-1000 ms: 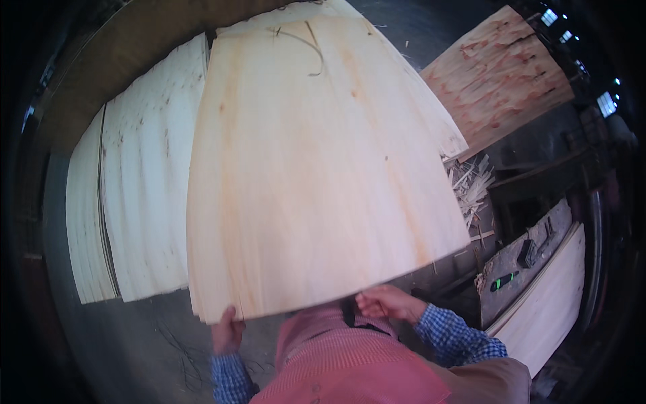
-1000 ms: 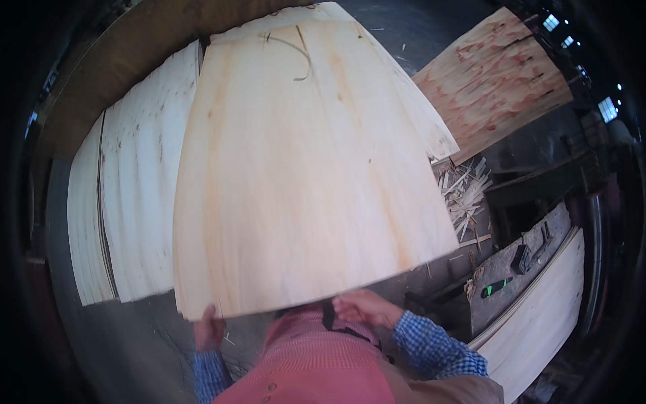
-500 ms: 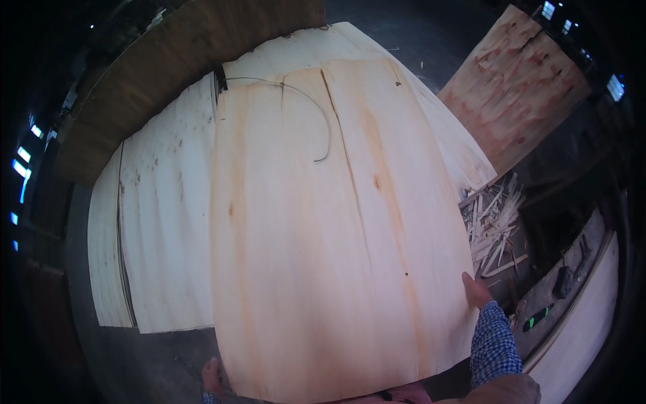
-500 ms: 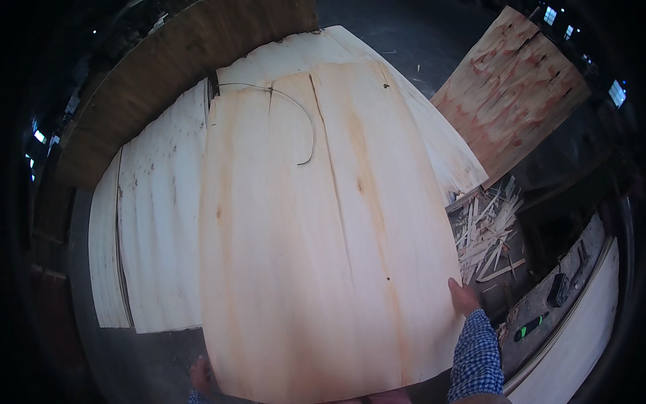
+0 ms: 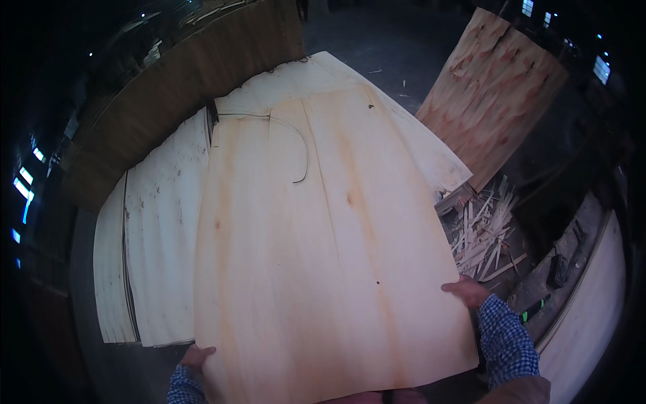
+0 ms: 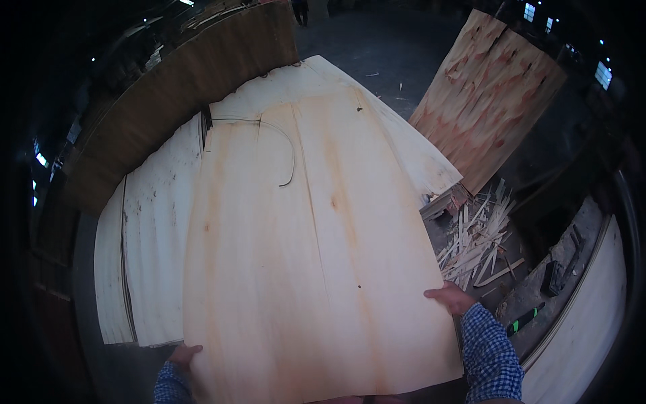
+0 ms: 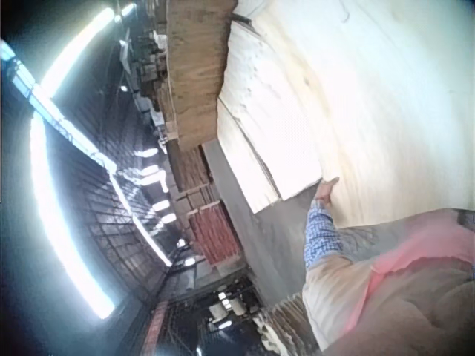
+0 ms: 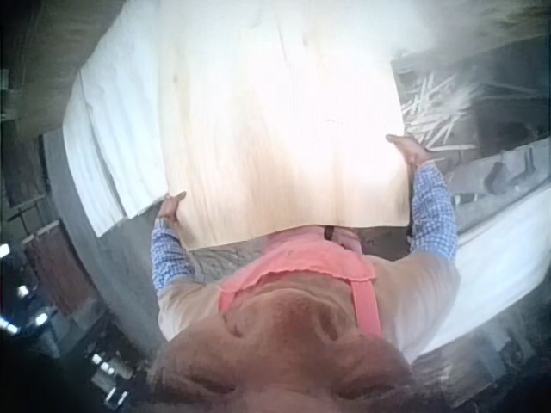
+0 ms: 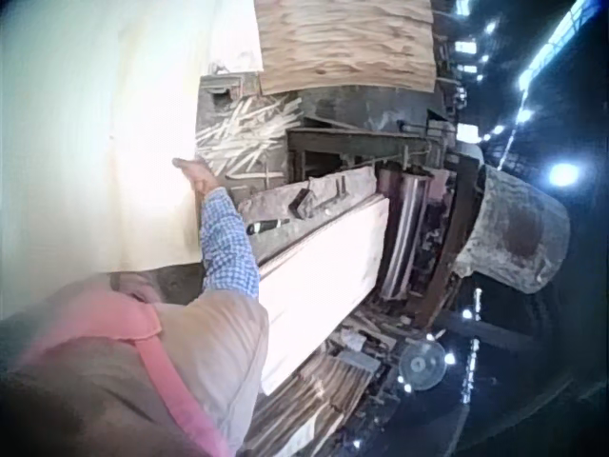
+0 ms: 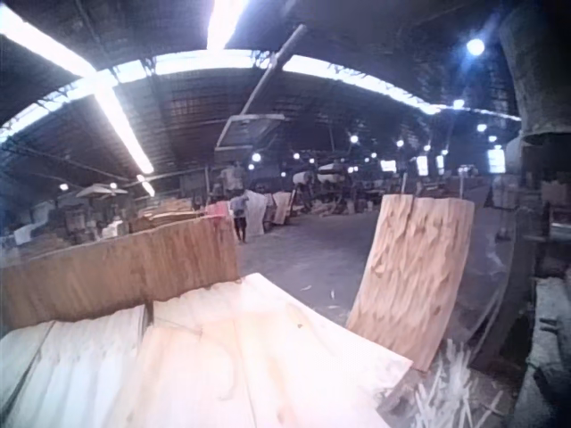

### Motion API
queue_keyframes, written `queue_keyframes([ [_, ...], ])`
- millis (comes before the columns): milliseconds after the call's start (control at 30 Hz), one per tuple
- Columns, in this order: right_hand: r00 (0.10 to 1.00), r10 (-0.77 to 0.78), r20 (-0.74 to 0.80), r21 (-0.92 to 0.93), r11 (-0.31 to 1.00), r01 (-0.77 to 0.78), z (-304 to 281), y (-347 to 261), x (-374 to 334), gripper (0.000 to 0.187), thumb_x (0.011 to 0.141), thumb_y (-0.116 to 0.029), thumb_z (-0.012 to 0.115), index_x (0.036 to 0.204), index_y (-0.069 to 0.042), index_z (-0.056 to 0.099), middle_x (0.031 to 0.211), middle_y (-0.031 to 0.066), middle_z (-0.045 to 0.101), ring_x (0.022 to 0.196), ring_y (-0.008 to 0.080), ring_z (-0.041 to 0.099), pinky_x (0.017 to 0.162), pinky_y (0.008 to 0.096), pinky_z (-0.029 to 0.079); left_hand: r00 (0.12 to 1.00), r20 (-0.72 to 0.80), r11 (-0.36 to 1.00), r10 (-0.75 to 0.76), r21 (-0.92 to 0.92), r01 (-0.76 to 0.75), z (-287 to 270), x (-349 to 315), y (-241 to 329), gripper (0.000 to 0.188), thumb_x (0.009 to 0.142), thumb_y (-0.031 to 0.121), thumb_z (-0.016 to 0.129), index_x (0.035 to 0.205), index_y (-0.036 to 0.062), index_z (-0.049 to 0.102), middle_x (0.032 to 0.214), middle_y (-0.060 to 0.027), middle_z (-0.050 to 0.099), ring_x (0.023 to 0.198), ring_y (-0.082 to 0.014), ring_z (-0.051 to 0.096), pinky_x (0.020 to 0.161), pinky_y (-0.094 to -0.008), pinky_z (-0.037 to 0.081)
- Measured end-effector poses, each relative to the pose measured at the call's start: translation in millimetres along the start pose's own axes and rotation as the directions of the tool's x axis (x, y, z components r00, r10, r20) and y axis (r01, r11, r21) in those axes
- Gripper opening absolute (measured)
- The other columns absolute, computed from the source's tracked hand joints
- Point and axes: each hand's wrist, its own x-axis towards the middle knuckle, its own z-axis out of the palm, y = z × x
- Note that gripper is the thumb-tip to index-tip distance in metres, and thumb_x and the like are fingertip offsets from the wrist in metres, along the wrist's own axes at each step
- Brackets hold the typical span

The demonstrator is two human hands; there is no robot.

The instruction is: The person lifts thin sheets of wood veneer from a stack and feeds them one by one into the intake rollers of a large industrial machine.

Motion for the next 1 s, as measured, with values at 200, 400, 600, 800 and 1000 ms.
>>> queue_keyframes([
  [200,0.983,-0.16,-0.085,-0.153,0.977,0.146,75.6,19.2,-129.6,0.037,0.083,-0.006,0.069,0.119,0.004,0.061,0.101,0.0104,0.069,0.085,0.0178,0.067,0.076,0.0302,0.055,0.961,0.138,0.963,0.239,-0.16,-0.217,-38.0,-30.3,-56.2,0.046,0.081,0.008,0.07,0.124,-0.0055,0.058,0.113,-0.0152,0.067,0.098,-0.0224,0.065,0.086,-0.0351,0.053],
  [400,0.913,-0.337,-0.23,-0.223,0.931,0.288,146.9,95.2,-257.3,0.031,0.083,-0.008,0.068,0.109,0.007,0.064,0.092,0.0113,0.07,0.076,0.0168,0.067,0.067,0.0298,0.054,0.891,0.217,0.9,0.398,-0.282,-0.333,-42.3,-71.2,-114.1,0.044,0.081,0.007,0.069,0.122,-0.0059,0.059,0.106,-0.014,0.069,0.093,-0.0227,0.067,0.083,-0.0352,0.054],
  [600,0.831,-0.432,-0.35,-0.446,0.857,0.257,184.6,162.9,-393.8,0.032,0.081,-0.011,0.068,0.107,0.008,0.064,0.091,0.0101,0.07,0.077,0.0151,0.066,0.07,0.0306,0.053,0.875,0.36,0.946,0.324,-0.119,-0.301,-43.4,-73.4,-158.7,0.042,0.083,0.009,0.068,0.122,-0.0063,0.059,0.105,-0.0142,0.069,0.09,-0.0219,0.067,0.082,-0.035,0.054],
  [800,0.728,-0.521,-0.446,-0.278,0.854,0.441,165.3,256.9,-504.3,0.036,0.083,-0.014,0.068,0.112,0.007,0.063,0.093,0.0101,0.07,0.081,0.0147,0.066,0.074,0.0311,0.053,0.793,0.422,0.895,0.44,-0.127,-0.428,9.2,-160.1,-133.1,0.038,0.082,0.009,0.069,0.116,-0.0058,0.062,0.103,-0.0143,0.07,0.091,-0.0228,0.068,0.08,-0.0366,0.055],
  [1000,0.637,-0.56,-0.53,-0.26,0.822,0.507,109.3,363.3,-595.2,0.038,0.086,-0.009,0.066,0.12,0.007,0.058,0.102,0.0088,0.069,0.087,0.0131,0.063,0.08,0.0297,0.052,0.55,0.456,0.688,0.7,-0.227,-0.689,66.6,-247.6,-139.5,0.057,0.076,0.01,0.066,0.128,-0.0077,0.051,0.114,-0.0182,0.064,0.1,-0.0304,0.065,0.089,-0.0413,0.054],
])
